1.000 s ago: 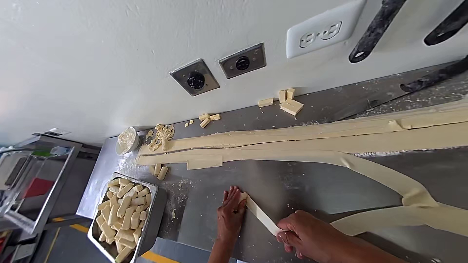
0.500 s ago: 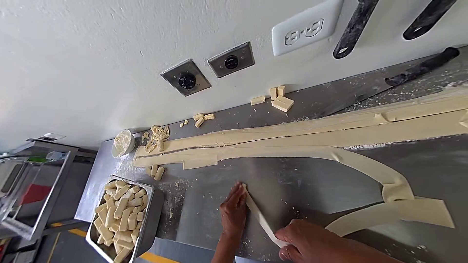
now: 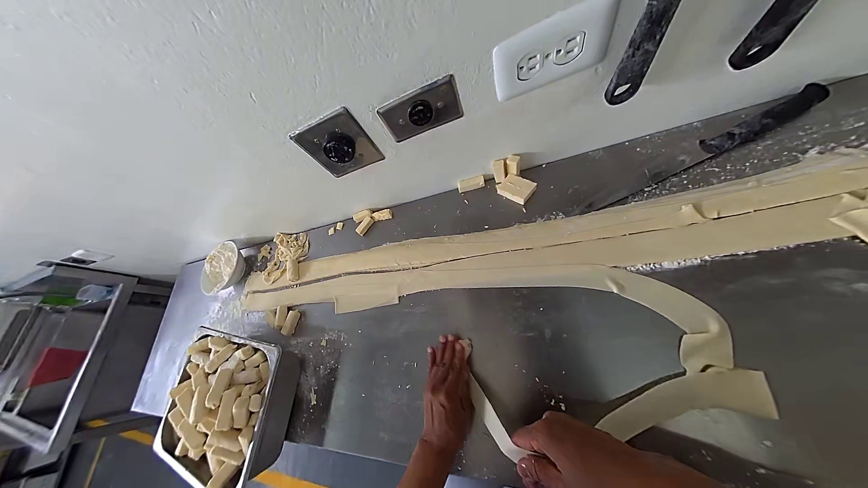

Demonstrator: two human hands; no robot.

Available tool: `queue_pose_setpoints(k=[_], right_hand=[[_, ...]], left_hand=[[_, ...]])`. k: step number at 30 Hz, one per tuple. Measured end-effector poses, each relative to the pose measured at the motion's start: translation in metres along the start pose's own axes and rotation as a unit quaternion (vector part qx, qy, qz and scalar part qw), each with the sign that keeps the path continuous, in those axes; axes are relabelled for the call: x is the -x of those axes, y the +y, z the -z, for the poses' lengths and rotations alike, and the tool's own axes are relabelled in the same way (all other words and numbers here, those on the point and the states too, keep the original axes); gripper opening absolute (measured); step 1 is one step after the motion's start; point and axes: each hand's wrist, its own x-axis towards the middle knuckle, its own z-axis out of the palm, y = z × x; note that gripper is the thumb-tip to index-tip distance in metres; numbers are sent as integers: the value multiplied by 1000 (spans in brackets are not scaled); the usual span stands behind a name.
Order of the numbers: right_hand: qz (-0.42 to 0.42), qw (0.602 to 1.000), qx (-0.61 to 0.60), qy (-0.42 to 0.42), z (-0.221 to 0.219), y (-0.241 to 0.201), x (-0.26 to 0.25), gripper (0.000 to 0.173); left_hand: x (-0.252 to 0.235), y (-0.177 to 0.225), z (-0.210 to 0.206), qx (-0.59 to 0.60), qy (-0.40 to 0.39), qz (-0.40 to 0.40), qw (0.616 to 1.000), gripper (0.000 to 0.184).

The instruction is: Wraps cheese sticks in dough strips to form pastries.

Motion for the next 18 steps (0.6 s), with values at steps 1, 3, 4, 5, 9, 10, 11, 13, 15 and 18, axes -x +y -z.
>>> queue_pose_setpoints(k=[1,3,4,5,9,10,11,13,15,18], right_hand=[[-8,1000,-8,3,1,0,1,35],[-18,999,-33,11,0,1,1,34],[-20,999,-48,13,-1,2,1,33],[-22,998,-63,14,-1,2,1,32],[-32,996,-85,21,-4,7,0,32],[-37,996,-76,19,-4,7,0,33],[-39,997,-65,16,-3,7,0,33],[-42,998,-53,9,-1,6,-1,33],[-43,997,-66,10,-2,6,-3,33],[-47,990,-134,17,-5,11,-8,35]], left_hand=[[2,1,3,5,-12,-11,1000,32],[1,-2,8,33,-13,8,999,32],[2,-5,6,36,-2,18,999,32],[3,-6,2,35,4,21,999,36],[-1,2,-5,35,20,25,999,30],[-1,4,-4,28,17,23,999,29],[1,7,-3,24,2,12,1000,30],[6,11,2,22,-34,-17,999,33],[5,8,5,42,-33,-4,999,33],[6,9,-6,56,-12,29,998,41]])
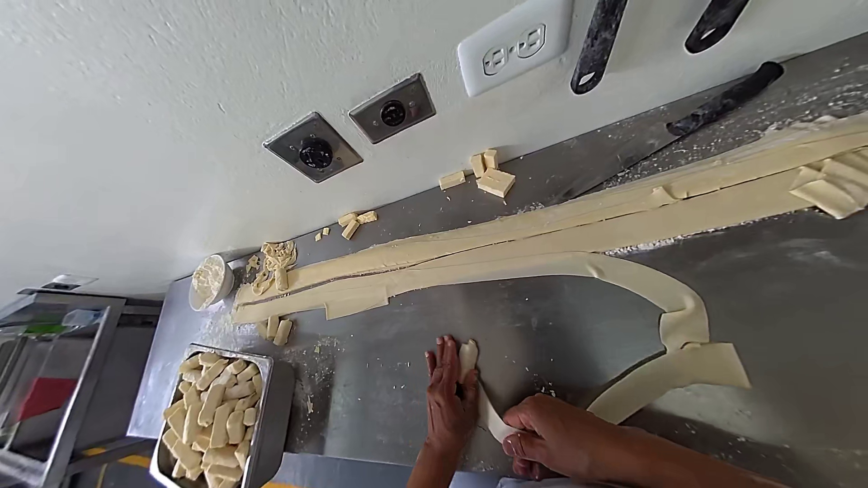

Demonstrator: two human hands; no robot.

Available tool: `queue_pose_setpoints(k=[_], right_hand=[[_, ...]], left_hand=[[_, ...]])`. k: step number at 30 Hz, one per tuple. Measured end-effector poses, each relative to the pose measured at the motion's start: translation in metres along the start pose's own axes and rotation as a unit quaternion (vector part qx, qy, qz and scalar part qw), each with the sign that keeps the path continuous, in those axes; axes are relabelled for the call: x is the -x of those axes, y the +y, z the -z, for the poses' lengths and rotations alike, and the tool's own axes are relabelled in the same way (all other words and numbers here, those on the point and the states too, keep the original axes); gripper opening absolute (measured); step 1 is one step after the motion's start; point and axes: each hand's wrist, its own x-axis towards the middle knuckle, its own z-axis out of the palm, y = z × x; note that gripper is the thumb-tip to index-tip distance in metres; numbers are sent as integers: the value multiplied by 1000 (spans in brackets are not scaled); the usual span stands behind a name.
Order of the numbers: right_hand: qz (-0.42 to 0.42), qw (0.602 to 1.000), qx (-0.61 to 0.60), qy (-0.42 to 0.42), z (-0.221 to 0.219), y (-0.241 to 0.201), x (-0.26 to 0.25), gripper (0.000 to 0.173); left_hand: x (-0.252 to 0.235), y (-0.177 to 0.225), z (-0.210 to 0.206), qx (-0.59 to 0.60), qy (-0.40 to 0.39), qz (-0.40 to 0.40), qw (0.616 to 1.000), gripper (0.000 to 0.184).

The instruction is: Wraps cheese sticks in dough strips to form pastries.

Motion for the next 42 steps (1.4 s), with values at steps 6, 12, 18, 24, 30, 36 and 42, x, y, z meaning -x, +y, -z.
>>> queue_pose_setpoints(k=[6,12,18,24,30,36,42], right_hand=[[-42,981,-182,56,-6,10,-14,30],[-74,964,-237,97,0,16,-13,27],[-94,958,-246,112,5,16,-17,27],[-92,958,-246,110,8,15,-17,27],[-95,961,-235,109,8,14,-16,27],[-95,957,-265,68,8,16,-19,27],[-74,979,-164,96,7,8,-19,33]], left_hand=[[0,12,-8,12,-4,-29,1000,30],[2,9,-7,37,-17,-8,999,39],[-4,9,-4,31,-6,-50,998,26],[3,4,-2,27,-45,-31,998,43],[-1,9,-2,38,-43,-26,998,32],[18,22,10,80,-96,-4,992,35],[1,55,32,288,-80,279,913,28]])
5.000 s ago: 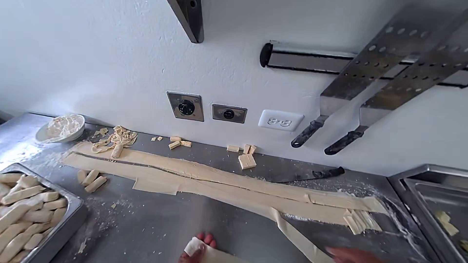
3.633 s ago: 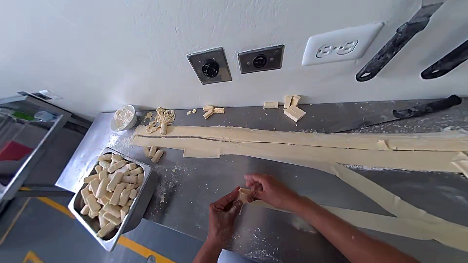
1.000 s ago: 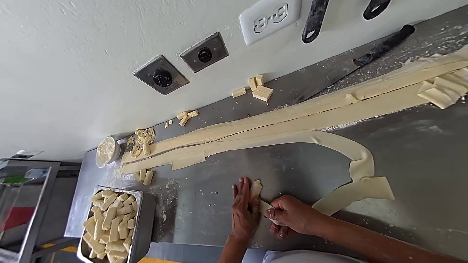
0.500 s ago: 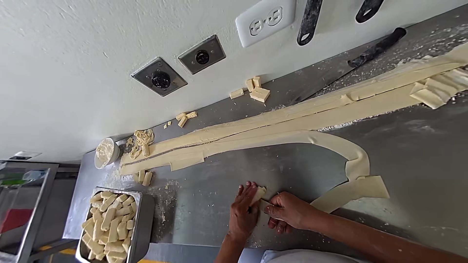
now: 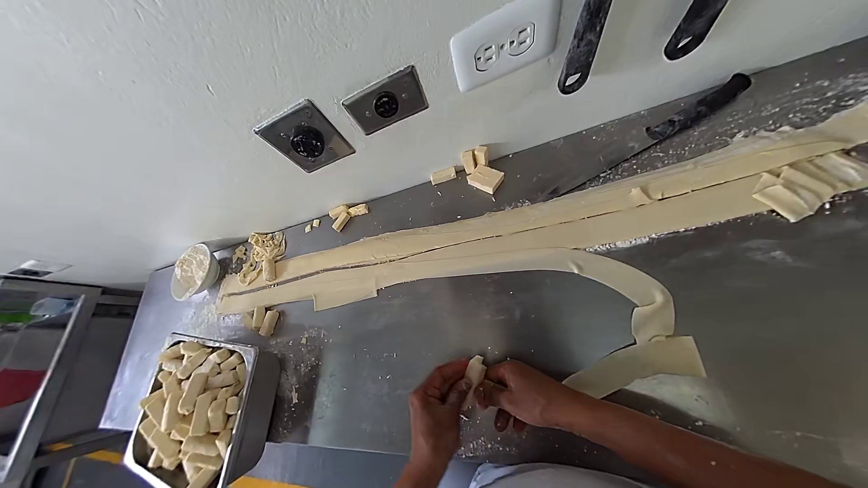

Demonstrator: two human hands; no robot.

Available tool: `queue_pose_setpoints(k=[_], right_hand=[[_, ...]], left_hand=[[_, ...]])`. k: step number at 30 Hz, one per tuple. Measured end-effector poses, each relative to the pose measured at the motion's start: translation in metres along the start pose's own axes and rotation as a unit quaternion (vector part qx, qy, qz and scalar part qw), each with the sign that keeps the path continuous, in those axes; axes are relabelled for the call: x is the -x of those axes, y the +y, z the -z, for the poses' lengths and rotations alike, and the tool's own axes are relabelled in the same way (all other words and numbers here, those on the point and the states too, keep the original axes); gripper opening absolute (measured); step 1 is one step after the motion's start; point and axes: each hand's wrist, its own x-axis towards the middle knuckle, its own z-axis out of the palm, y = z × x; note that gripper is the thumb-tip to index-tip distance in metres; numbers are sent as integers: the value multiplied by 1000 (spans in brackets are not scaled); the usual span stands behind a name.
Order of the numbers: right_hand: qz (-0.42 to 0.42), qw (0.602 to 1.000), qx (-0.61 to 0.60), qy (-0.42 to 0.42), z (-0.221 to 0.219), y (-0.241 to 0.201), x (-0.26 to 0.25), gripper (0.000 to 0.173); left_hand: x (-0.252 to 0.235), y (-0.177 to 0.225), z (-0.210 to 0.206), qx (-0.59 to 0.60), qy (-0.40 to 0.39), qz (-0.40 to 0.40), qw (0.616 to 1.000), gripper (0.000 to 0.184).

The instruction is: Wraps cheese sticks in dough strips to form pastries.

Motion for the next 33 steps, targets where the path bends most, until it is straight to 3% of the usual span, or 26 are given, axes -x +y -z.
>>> queue_pose_setpoints(k=[3,5,7,10,13,15,17,19,22,23,25,29,33], right_hand=[[79,984,155,28,7,-25,6,38],[103,962,251,32,10,-48,9,37],[93,940,328,21,13,-67,8,34],[100,948,302,-20,25,-82,0,38],[119,958,261,-4,41,-95,-14,37],[103,930,351,26,42,-107,-27,40],[99,891,438,71,35,-116,-34,59],[177,876,440,90,23,-123,-28,80],[312,862,399,12,-9,-118,-20,109],[340,854,395,-12,-18,-114,-21,111],[413,828,377,19,-32,-104,-27,102],[513,784,336,95,-55,-83,-37,105],[533,762,355,96,-64,-56,-38,110]], left_hand=[[-21,33,28,124,-87,137,979,50],[-27,45,39,127,-143,149,970,47],[-31,46,45,101,-152,127,975,40],[-33,39,56,98,-88,113,985,33],[-34,40,77,203,-23,144,968,34],[-31,43,85,284,-34,151,946,38],[-27,44,84,343,-45,142,927,42],[-26,45,83,384,-45,133,913,43],[-19,43,78,417,-41,133,898,28],[-15,44,76,419,-43,133,897,25],[-11,42,73,427,-43,124,895,30],[-8,50,64,455,39,160,875,72],[6,36,39,403,81,194,891,63]])
